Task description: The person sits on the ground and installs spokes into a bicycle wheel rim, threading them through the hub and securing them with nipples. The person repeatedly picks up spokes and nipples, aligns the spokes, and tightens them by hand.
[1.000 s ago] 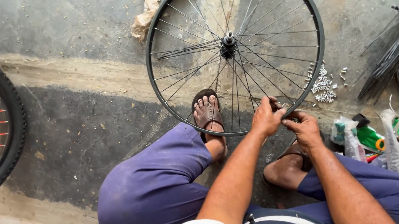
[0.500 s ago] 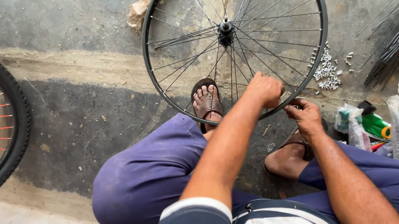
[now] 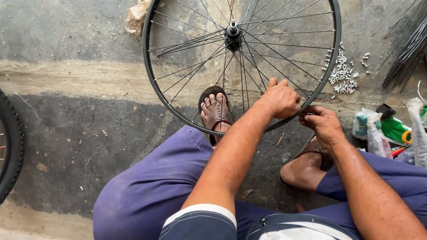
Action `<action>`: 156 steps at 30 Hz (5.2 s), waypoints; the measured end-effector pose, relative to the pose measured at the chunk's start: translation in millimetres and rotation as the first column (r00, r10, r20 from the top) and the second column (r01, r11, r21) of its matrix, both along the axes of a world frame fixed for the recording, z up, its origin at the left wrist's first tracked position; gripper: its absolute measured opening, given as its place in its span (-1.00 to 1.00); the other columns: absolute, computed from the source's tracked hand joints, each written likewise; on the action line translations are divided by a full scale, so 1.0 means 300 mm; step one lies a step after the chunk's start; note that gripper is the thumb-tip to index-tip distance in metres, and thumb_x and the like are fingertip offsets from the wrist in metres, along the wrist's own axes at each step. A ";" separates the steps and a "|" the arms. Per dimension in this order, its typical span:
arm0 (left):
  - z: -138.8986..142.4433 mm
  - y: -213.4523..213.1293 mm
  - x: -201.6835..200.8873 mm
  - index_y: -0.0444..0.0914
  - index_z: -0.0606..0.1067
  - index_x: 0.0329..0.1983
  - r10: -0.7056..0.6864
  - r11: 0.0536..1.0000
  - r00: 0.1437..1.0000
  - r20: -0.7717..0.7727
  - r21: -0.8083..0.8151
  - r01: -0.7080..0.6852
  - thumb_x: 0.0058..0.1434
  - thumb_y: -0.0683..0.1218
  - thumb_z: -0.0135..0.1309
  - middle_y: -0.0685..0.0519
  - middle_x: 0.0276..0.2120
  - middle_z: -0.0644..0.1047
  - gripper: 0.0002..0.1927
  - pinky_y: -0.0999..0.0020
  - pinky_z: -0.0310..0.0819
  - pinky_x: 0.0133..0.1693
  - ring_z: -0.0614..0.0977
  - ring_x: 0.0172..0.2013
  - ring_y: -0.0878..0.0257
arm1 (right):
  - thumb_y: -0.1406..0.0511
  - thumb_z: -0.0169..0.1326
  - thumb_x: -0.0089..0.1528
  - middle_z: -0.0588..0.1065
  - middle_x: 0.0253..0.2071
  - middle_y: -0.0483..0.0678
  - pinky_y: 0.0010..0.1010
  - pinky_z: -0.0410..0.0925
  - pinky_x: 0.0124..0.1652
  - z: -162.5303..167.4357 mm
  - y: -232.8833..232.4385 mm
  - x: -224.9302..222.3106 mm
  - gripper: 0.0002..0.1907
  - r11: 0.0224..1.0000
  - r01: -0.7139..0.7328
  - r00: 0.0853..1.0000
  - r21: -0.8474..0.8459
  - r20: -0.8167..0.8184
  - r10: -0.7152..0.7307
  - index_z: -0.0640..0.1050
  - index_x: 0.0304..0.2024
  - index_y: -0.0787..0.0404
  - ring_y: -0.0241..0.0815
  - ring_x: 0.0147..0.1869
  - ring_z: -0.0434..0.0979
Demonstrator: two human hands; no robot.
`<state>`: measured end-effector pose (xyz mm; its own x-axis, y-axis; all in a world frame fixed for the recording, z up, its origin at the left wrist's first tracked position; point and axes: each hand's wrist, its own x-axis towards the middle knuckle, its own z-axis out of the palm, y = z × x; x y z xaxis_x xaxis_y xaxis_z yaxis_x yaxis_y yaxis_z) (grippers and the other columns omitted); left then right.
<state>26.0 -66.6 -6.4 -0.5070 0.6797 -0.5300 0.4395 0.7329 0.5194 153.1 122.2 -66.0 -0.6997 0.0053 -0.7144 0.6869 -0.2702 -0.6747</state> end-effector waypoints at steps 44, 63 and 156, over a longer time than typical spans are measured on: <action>0.019 -0.006 -0.015 -0.04 0.68 -0.19 0.017 0.998 0.998 0.061 0.059 -0.021 0.22 0.01 -0.03 0.17 -0.20 0.62 -0.72 0.15 0.05 0.10 0.41 0.00 0.21 | 0.43 0.16 0.29 0.62 -0.26 0.00 -0.52 0.45 -0.29 0.014 -0.005 -0.019 -0.84 0.999 0.026 0.999 0.047 0.020 -0.027 0.62 -0.08 0.36 -0.29 -0.30 0.57; -0.002 -0.010 0.003 -0.09 0.66 -0.22 0.077 0.996 0.994 -0.077 0.047 -0.074 0.27 0.03 0.05 0.06 -0.10 0.52 -0.79 0.09 0.06 0.17 0.40 0.04 0.16 | 0.44 0.18 0.28 0.61 -0.27 -0.01 -0.51 0.46 -0.29 0.045 -0.013 -0.030 -0.84 0.999 0.018 1.000 0.032 0.018 -0.019 0.63 -0.09 0.36 -0.29 -0.31 0.56; -0.075 0.182 0.155 -0.20 0.40 0.04 0.675 0.437 0.437 0.595 0.155 -0.886 0.28 -0.05 0.13 -0.02 -0.14 0.63 -0.69 0.19 0.55 -0.08 0.69 -0.13 0.17 | 0.50 0.21 0.22 0.59 -0.33 -0.06 -0.54 0.44 -0.35 0.124 0.068 0.038 -0.85 0.928 0.330 0.940 0.174 -0.155 -0.305 0.60 -0.15 0.37 -0.30 -0.39 0.56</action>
<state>72.5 -11.9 -28.8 -0.7416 0.2699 -0.6141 -0.5380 0.3076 0.7849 164.5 142.5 -28.8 -0.7203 0.3719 -0.5855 0.4950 -0.3157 -0.8095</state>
